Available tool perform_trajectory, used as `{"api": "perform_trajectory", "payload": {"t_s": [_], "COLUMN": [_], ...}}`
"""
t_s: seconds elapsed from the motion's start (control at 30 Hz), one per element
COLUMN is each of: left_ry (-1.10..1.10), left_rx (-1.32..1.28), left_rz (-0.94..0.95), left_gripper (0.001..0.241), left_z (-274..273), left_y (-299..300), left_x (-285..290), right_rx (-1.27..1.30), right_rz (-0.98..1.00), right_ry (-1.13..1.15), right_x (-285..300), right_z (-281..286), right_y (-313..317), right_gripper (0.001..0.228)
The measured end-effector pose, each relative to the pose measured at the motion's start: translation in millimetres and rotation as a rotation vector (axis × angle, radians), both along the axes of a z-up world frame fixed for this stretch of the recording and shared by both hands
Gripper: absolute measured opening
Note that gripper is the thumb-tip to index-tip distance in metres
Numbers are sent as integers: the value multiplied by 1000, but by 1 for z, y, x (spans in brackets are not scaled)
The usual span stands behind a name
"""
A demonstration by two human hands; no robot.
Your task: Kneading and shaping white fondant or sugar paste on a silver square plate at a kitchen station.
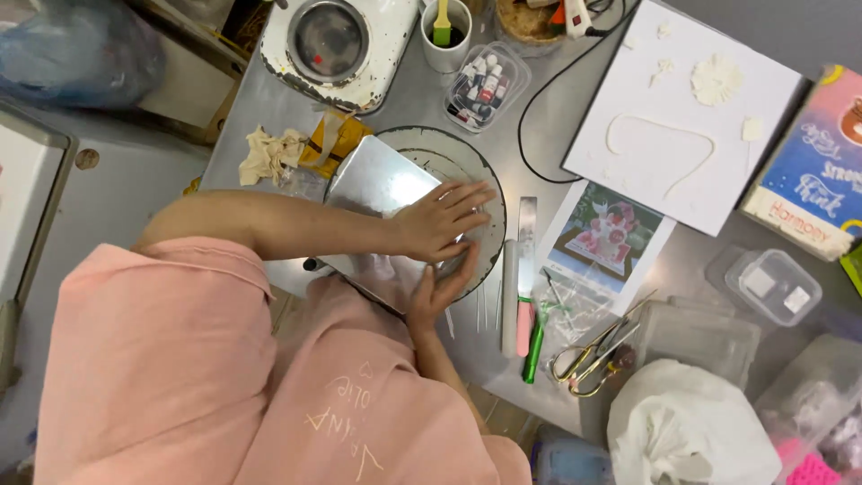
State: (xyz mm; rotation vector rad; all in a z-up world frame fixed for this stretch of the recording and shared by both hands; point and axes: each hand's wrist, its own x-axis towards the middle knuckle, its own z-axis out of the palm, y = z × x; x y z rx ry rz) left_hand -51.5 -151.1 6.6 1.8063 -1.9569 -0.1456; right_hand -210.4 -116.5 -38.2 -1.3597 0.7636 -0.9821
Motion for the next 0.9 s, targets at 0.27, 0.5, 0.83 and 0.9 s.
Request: {"api": "perform_trajectory", "payload": {"t_s": [0.27, 0.5, 0.83, 0.9], "left_ry": [32, 221, 463, -8], "left_rx": [30, -59, 43, -105], "left_rz": [-144, 50, -62, -193], "left_gripper": [48, 49, 55, 114], "left_z": [-13, -17, 12, -5], "left_y": [-13, -16, 75, 91], "left_x": [-6, -9, 52, 51], "right_rx": [-14, 17, -21, -45], "right_rz": [19, 29, 172, 227], "right_ry": [84, 4, 174, 192], "right_x": [4, 4, 6, 5], "right_z": [11, 16, 21, 17], "right_y": [-3, -3, -21, -23], "right_gripper": [76, 80, 91, 92]}}
